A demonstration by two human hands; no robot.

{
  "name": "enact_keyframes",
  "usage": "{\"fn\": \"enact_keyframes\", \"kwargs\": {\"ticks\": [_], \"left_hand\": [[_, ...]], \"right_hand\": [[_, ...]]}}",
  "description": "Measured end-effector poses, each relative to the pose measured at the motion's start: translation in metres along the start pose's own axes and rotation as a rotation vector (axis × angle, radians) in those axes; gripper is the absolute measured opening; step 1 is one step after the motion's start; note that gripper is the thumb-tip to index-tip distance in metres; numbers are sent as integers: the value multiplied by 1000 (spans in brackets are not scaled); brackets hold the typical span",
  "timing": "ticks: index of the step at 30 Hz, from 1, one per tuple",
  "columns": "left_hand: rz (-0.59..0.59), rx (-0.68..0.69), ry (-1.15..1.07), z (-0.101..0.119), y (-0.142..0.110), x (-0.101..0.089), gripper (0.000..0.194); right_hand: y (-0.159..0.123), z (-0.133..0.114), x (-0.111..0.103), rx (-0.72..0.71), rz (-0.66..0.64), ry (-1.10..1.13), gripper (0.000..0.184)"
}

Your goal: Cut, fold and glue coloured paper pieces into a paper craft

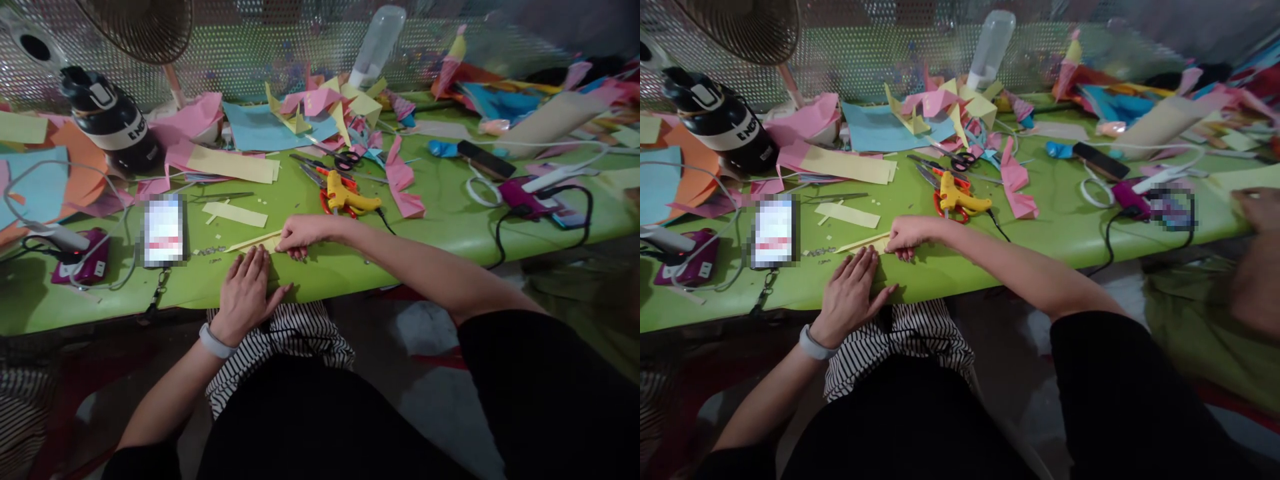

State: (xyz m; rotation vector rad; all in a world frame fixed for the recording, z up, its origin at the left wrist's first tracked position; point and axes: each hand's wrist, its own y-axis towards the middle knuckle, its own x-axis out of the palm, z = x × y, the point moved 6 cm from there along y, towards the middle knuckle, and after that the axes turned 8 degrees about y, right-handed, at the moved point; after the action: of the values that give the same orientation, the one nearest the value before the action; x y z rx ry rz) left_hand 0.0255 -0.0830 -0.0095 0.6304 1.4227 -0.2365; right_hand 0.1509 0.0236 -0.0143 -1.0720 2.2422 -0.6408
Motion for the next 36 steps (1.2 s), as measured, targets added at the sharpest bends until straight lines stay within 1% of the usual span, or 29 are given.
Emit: {"fn": "enact_keyframes", "kwargs": {"ticks": [6,10,12,14,15,16,18,19,20,22,25,29,32,36], "left_hand": [[-21,38,45,-3,-6,-4,69],[-21,33,58,-17,-9,-22,62],[-29,-42,43,-31,-2,-35,50],[-60,-182,-10,-46,12,-43,40],[-123,-246,-75,-52,20,-42,39],[-220,-300,-175,-55,28,-36,38],[-462,-373,-449,-55,40,-19,38],[-571,-413,-577,-54,44,-10,41],[-648,-448,-678,-52,48,-3,42],[-746,-510,-792,-51,52,8,43],[-827,-559,-847,-53,55,15,42],[-898,-570,-841,-55,57,18,42],[-898,-582,-806,-56,58,18,41],[-854,-578,-814,-58,57,20,42]], "right_hand": [[4,3,2,-49,-23,29,33],[2,3,3,-74,-24,38,33],[0,2,3,-77,-20,35,33],[-2,1,3,-77,-13,27,34],[-2,1,3,-78,-11,23,34],[-2,0,3,-81,-10,20,33],[-2,0,3,-81,-7,14,31],[-2,0,3,-79,-5,11,30],[-2,0,3,-75,-5,9,30],[-2,0,3,-65,-5,8,29],[-3,0,3,-61,-13,19,25],[-2,0,4,-61,-37,29,24],[-1,1,4,-62,-38,40,25],[-2,0,4,-74,-26,44,29]]}}
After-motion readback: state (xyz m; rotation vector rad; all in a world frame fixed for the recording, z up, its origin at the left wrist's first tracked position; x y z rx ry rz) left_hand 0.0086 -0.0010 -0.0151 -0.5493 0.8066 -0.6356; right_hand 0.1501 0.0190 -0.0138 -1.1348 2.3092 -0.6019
